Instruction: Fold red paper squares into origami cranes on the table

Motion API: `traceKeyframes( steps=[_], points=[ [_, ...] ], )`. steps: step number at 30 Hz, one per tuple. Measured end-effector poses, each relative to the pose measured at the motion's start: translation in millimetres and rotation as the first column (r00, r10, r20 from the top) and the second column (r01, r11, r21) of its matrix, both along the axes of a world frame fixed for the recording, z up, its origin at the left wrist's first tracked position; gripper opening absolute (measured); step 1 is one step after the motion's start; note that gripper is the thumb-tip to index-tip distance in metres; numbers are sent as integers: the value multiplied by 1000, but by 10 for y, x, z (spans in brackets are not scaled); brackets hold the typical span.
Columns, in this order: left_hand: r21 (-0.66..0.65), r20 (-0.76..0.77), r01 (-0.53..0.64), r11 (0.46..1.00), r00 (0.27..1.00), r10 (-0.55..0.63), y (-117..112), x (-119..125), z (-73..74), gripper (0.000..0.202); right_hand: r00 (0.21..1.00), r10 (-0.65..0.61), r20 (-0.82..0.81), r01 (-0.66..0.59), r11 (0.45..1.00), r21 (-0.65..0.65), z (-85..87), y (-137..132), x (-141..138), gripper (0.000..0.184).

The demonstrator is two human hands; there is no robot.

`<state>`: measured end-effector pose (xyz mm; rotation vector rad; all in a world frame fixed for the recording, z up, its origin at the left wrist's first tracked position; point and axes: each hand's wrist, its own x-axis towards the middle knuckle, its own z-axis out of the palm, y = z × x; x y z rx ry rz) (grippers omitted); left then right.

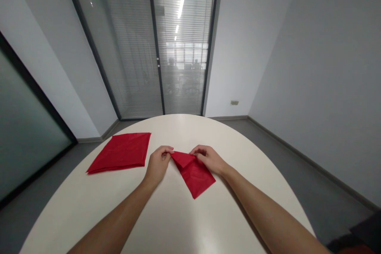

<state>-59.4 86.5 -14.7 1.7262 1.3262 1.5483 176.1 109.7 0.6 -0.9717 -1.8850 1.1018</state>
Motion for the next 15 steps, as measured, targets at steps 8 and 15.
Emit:
traceKeyframes(
  steps=[8, 15],
  points=[
    [-36, 21, 14, 999, 1000, -13, -30, 47, 109, 15, 997, 63, -50, -65, 997, -40, 28, -10, -31, 26],
    [-132, 114, 42, 990, 993, -26, -95, 98, 149, 33, 999, 14, -47, -14, 1000, -11, -16, 15, -46, 26]
  ],
)
